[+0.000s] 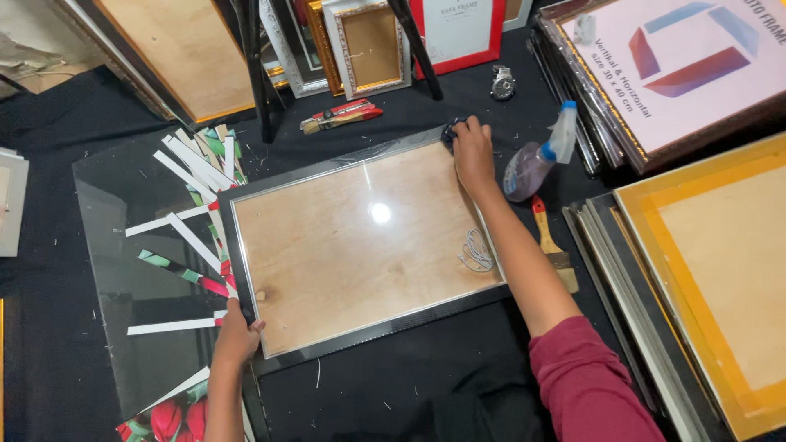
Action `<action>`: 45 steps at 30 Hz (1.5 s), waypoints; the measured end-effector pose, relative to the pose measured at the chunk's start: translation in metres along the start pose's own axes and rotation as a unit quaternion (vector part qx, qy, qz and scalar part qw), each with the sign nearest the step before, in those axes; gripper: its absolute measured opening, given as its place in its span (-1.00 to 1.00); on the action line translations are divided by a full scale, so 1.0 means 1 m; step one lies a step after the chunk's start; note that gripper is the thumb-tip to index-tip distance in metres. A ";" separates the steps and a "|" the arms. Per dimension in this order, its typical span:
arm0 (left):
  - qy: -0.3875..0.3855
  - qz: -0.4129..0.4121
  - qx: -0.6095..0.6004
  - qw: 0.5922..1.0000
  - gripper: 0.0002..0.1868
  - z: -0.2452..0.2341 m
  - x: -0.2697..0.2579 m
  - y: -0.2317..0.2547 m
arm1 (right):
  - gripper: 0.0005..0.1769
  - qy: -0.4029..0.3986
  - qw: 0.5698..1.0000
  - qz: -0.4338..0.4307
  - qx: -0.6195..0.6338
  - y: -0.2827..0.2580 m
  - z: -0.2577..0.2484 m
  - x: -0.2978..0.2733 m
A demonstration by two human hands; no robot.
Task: The person cleans the back and front surfaces of a photo frame using a brush, spray cleaner, and cloth. They flip the frame to access both sides, spray the surface, and wipe it thoroughly with a cloth.
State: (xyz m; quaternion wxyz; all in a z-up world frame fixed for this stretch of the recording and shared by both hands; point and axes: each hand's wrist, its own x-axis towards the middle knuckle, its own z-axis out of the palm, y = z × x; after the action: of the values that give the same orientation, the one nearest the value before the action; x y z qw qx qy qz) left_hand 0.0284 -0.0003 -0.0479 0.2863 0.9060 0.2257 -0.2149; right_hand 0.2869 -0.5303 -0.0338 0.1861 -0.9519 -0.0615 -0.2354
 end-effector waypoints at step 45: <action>-0.046 -0.039 -0.003 0.998 -0.23 -0.030 -0.044 0.036 | -0.63 -0.131 0.976 -0.139 0.104 -0.358 0.089 -0.026</action>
State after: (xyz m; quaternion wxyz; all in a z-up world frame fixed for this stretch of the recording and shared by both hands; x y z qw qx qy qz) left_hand 0.0199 -0.0210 0.0129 0.2906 0.8850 0.2480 -0.2663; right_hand 0.2291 -0.1666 -0.0028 0.2401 -0.9319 -0.2418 -0.1241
